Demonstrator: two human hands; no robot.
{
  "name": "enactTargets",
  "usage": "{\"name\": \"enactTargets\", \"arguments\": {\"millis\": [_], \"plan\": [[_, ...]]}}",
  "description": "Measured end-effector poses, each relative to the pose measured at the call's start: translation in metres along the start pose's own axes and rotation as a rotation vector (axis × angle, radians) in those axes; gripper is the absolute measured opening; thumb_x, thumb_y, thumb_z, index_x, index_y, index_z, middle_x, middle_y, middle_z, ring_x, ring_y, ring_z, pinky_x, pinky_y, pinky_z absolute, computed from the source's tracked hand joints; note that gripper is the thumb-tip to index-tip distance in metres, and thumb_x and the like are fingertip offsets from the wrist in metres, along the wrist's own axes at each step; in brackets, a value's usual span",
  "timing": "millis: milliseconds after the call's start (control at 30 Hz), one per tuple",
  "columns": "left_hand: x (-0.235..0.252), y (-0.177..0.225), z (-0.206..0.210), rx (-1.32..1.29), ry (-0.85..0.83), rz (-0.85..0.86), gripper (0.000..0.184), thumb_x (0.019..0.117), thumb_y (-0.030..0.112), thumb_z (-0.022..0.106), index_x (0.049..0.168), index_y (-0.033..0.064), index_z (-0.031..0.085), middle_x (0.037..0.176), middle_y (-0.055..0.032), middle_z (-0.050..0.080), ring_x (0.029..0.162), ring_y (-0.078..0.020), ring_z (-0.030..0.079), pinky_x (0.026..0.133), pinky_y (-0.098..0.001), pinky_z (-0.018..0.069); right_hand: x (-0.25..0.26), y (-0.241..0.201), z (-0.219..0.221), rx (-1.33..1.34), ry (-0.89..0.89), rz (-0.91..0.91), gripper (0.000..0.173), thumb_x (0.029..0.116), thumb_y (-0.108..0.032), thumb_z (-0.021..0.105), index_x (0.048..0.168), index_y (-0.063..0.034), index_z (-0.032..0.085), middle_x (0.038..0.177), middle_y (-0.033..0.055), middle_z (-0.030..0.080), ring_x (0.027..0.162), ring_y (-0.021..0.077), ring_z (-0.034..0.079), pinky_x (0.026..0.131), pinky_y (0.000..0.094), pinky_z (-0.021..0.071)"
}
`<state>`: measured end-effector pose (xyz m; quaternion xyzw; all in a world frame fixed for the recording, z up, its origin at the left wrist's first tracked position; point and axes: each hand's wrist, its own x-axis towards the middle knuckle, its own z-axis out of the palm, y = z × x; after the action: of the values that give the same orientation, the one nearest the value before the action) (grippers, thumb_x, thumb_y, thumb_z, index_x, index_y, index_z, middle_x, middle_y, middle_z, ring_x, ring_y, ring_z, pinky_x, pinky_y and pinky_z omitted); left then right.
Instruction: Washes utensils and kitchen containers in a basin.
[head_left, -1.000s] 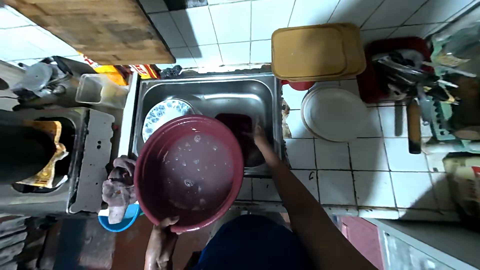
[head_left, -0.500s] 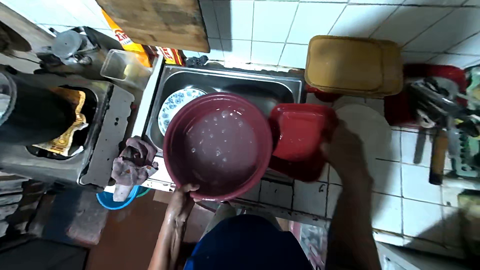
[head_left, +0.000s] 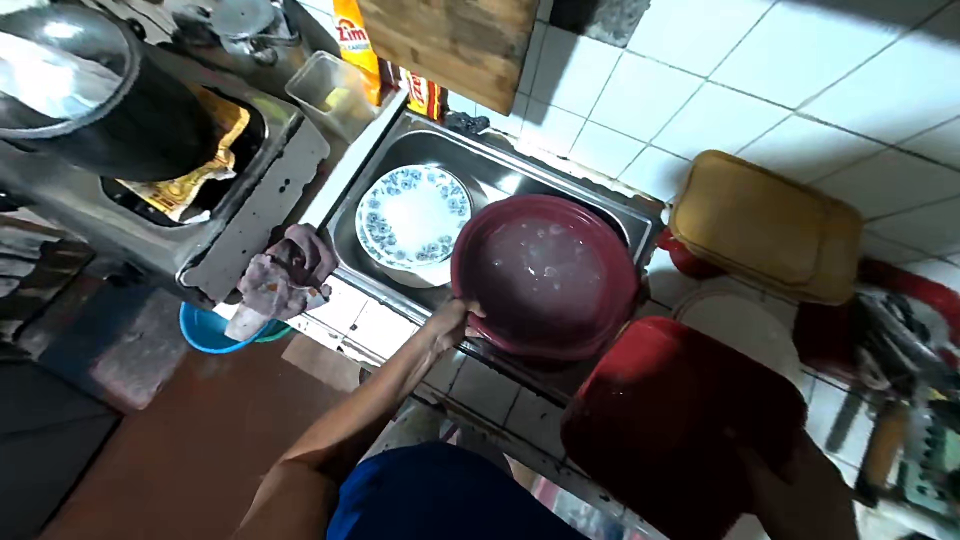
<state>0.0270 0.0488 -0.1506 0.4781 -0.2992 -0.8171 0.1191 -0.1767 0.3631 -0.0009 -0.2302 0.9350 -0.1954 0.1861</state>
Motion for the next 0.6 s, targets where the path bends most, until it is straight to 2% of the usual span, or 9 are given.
{"name": "enactTargets", "arguments": {"millis": [167, 300, 367, 433, 500, 567, 600], "plan": [[0.023, -0.011, -0.001, -0.008, 0.026, -0.022, 0.030, 0.0907, -0.010, 0.055, 0.118, 0.0014, 0.052, 0.087, -0.0104, 0.064, 0.071, -0.0178, 0.065, 0.058, -0.0314, 0.0556, 0.007, 0.002, 0.009, 0.111, 0.007, -0.040, 0.049, 0.0982, -0.018, 0.062, 0.137, 0.0101, 0.052, 0.122, 0.0296, 0.064, 0.115, 0.0358, 0.063, 0.100, 0.0544, 0.0490], [0.033, -0.014, -0.002, 0.006, 0.015, -0.010, 0.034, 0.0926, -0.009, 0.057, 0.125, 0.0003, 0.051, 0.093, -0.0119, 0.065, 0.078, -0.0192, 0.066, 0.069, -0.0350, 0.0581, 0.040, -0.015, 0.020, 0.159, 0.021, -0.171, 0.055, 0.0953, -0.022, 0.062, 0.140, 0.0081, 0.052, 0.130, 0.0283, 0.062, 0.122, 0.0337, 0.061, 0.105, 0.0530, 0.0476], [0.036, -0.013, -0.003, 0.010, -0.008, -0.050, 0.026, 0.0981, 0.000, 0.058, 0.124, 0.0009, 0.053, 0.093, -0.0112, 0.067, 0.078, -0.0188, 0.067, 0.070, -0.0352, 0.0588, 0.068, -0.045, 0.020, 0.122, -0.024, -0.230, 0.051, 0.0974, -0.021, 0.061, 0.140, 0.0055, 0.053, 0.127, 0.0284, 0.063, 0.118, 0.0365, 0.063, 0.101, 0.0577, 0.0485], [0.035, -0.008, -0.006, 0.008, -0.038, -0.118, 0.026, 0.1040, 0.016, 0.056, 0.127, 0.0039, 0.056, 0.098, -0.0115, 0.068, 0.080, -0.0201, 0.068, 0.069, -0.0357, 0.0591, 0.099, -0.084, 0.024, 0.038, -0.069, -0.247, 0.041, 0.1021, -0.015, 0.059, 0.138, 0.0035, 0.052, 0.118, 0.0318, 0.064, 0.108, 0.0453, 0.064, 0.092, 0.0667, 0.0487], [0.032, -0.005, -0.011, -0.003, -0.046, -0.144, 0.029, 0.1058, 0.028, 0.052, 0.126, 0.0072, 0.057, 0.098, -0.0119, 0.068, 0.079, -0.0217, 0.069, 0.065, -0.0367, 0.0590, 0.130, -0.121, 0.038, -0.077, -0.074, -0.284, 0.040, 0.1012, -0.013, 0.059, 0.135, 0.0070, 0.053, 0.114, 0.0359, 0.064, 0.106, 0.0542, 0.064, 0.087, 0.0737, 0.0471], [0.019, -0.004, -0.014, 0.036, -0.010, -0.088, 0.032, 0.1064, 0.027, 0.052, 0.131, 0.0075, 0.055, 0.101, -0.0131, 0.068, 0.079, -0.0218, 0.069, 0.066, -0.0362, 0.0588, 0.153, -0.166, 0.051, -0.230, -0.109, -0.278, 0.039, 0.0982, -0.013, 0.060, 0.126, 0.0128, 0.057, 0.117, 0.0376, 0.063, 0.113, 0.0555, 0.061, 0.092, 0.0735, 0.0453], [0.009, -0.004, -0.015, 0.083, 0.012, -0.025, 0.035, 0.1061, 0.022, 0.054, 0.138, 0.0073, 0.051, 0.106, -0.0135, 0.068, 0.083, -0.0210, 0.069, 0.071, -0.0357, 0.0589, 0.159, -0.189, 0.058, -0.322, -0.152, -0.256, 0.042, 0.0978, -0.014, 0.061, 0.128, 0.0141, 0.055, 0.122, 0.0381, 0.061, 0.118, 0.0551, 0.059, 0.095, 0.0724, 0.0445]]}}
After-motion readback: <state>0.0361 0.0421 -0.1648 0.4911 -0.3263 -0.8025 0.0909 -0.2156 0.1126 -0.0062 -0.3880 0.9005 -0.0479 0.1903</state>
